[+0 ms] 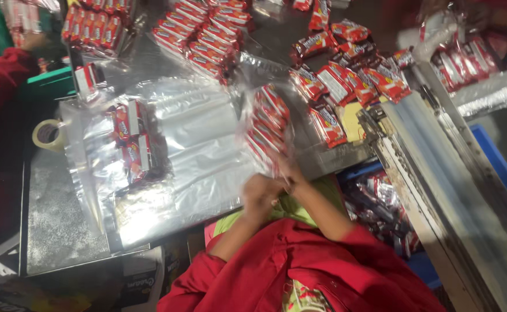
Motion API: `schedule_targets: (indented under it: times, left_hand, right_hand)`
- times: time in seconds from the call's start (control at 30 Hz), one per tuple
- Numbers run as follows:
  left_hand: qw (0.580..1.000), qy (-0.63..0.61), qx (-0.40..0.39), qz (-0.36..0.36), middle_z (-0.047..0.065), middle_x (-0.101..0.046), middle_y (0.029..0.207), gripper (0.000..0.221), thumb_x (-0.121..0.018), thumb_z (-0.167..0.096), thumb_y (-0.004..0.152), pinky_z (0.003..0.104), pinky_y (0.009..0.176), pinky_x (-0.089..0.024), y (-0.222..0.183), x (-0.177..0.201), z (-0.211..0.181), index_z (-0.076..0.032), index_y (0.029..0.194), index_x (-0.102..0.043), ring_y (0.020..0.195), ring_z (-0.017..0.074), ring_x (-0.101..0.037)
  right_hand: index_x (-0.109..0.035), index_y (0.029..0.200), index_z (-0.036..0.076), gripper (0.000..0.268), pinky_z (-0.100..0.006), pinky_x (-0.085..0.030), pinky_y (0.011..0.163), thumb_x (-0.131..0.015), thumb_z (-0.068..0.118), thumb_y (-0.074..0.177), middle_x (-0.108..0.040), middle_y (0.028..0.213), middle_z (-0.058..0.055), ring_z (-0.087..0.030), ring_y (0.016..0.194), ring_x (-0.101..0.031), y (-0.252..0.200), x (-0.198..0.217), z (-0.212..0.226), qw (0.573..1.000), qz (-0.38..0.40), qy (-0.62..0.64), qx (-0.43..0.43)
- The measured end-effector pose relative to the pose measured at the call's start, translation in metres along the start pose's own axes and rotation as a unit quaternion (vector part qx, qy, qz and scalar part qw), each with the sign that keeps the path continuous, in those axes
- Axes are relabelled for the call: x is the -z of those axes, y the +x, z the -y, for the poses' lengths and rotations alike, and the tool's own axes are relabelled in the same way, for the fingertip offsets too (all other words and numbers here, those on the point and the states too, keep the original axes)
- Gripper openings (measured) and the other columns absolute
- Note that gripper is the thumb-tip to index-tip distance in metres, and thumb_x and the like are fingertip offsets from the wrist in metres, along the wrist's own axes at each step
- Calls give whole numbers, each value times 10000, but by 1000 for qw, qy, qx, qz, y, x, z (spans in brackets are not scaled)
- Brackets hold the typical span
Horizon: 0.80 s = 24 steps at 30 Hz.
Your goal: The person places small red snack packets into clear plastic bags on a metal table, then moves the filled bags to a conveyor belt. The person repeats this process continuously, handling the snack packets and plastic bags by hand.
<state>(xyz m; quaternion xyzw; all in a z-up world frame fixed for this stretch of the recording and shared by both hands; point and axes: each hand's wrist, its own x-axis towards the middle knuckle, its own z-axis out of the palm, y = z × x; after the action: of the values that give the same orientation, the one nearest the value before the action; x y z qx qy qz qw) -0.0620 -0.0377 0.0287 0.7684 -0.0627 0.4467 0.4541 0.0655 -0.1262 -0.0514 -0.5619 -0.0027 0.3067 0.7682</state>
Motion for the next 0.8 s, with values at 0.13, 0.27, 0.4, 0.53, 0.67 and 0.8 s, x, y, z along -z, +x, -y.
schedule_targets:
  times: [0.13, 0.27, 0.4, 0.53, 0.67, 0.8]
  left_hand:
    - [991, 28, 60, 114, 135, -653, 809, 76, -751, -142, 909, 433, 647, -508, 0, -4, 10, -90, 962, -734, 710, 335, -650]
    - [963, 124, 148, 187, 138, -701, 876, 105, -706, -176, 925, 476, 671, -540, 19, 14, 39, -89, 975, -675, 796, 371, -698]
    - [937, 188, 141, 257, 169, -681, 855, 226, -722, -233, 857, 509, 631, -534, 23, 25, 37, -79, 1005, -648, 742, 406, -675]
    - [953, 166, 117, 224, 152, -687, 882, 208, -732, -218, 873, 491, 631, -543, 33, 23, 31, -71, 972, -623, 755, 389, -678]
    - [955, 166, 115, 215, 123, -689, 845, 185, -751, -203, 877, 474, 632, -549, 39, 22, 26, -84, 936, -621, 757, 361, -688]
    - [960, 154, 114, 206, 112, -687, 822, 176, -753, -191, 866, 464, 626, -553, 41, 24, 24, -87, 918, -620, 748, 348, -690]
  right_hand:
    - [-417, 1542, -1, 721, -415, -451, 1025, -724, 153, 909, -511, 1432, -273, -364, 1307, -504, -8, 7, 31, 848, 152, -450, 236]
    - [-439, 1498, 77, 530, -325, -416, 1136, -593, 276, 1033, -584, 1475, -147, -198, 1364, -557, -31, 58, 142, 746, 462, -480, 1]
    - [-567, 1398, 25, 544, -461, -503, 957, -754, 282, 956, -677, 1235, -229, -368, 1156, -651, 1, 125, 258, 759, -128, -576, 276]
    - [-532, 1421, 5, 750, -539, -465, 955, -850, 238, 782, -616, 1264, -287, -475, 1136, -593, 20, 134, 279, 543, -215, -727, 361]
    - [-540, 1360, 104, 691, -500, -489, 978, -863, 280, 775, -651, 1249, -199, -416, 1176, -626, 1, 86, 225, 708, -157, -669, 163]
    - [-428, 1498, 91, 873, -527, -492, 890, -824, 245, 736, -608, 1254, -249, -468, 1072, -613, -12, 44, 200, 644, -70, -747, 151]
